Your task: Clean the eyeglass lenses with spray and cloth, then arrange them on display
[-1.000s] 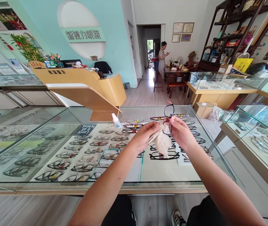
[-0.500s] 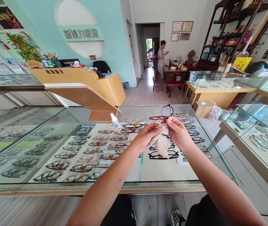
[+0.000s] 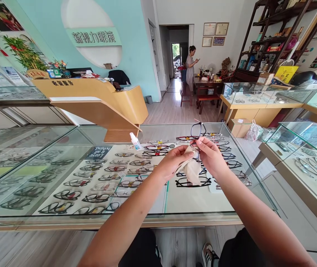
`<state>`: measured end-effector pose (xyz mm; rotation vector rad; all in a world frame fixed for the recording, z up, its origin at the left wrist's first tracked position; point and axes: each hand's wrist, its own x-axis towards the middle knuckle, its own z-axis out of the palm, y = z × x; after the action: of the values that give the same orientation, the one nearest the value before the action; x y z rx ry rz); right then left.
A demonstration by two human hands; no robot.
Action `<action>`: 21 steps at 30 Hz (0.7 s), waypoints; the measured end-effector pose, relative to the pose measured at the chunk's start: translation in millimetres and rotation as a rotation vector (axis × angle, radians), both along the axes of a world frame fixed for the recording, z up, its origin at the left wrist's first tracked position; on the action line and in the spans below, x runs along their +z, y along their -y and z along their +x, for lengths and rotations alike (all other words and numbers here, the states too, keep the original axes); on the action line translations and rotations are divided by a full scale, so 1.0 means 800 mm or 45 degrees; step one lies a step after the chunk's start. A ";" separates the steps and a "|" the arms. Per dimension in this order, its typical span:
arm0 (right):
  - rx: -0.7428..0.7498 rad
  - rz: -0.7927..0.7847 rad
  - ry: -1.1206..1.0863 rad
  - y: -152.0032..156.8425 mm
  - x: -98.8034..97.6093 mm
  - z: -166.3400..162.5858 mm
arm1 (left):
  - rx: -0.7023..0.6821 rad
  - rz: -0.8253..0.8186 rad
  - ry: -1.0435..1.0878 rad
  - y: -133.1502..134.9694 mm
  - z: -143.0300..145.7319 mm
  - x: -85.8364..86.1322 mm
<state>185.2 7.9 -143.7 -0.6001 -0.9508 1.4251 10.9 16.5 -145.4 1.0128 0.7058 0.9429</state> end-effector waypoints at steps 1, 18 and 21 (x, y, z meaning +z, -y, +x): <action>-0.009 0.002 -0.005 0.000 0.000 0.000 | 0.012 -0.009 -0.002 0.002 0.000 0.001; -0.145 -0.102 -0.101 -0.008 0.001 0.003 | 0.203 -0.056 0.037 -0.003 0.001 -0.001; -0.126 -0.090 -0.091 -0.007 0.001 0.005 | 0.334 -0.086 0.121 -0.011 0.000 -0.001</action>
<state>189.1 13.8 -142.8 -0.6357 -0.8071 1.3871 10.8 25.4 -146.3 0.8229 0.7980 1.1792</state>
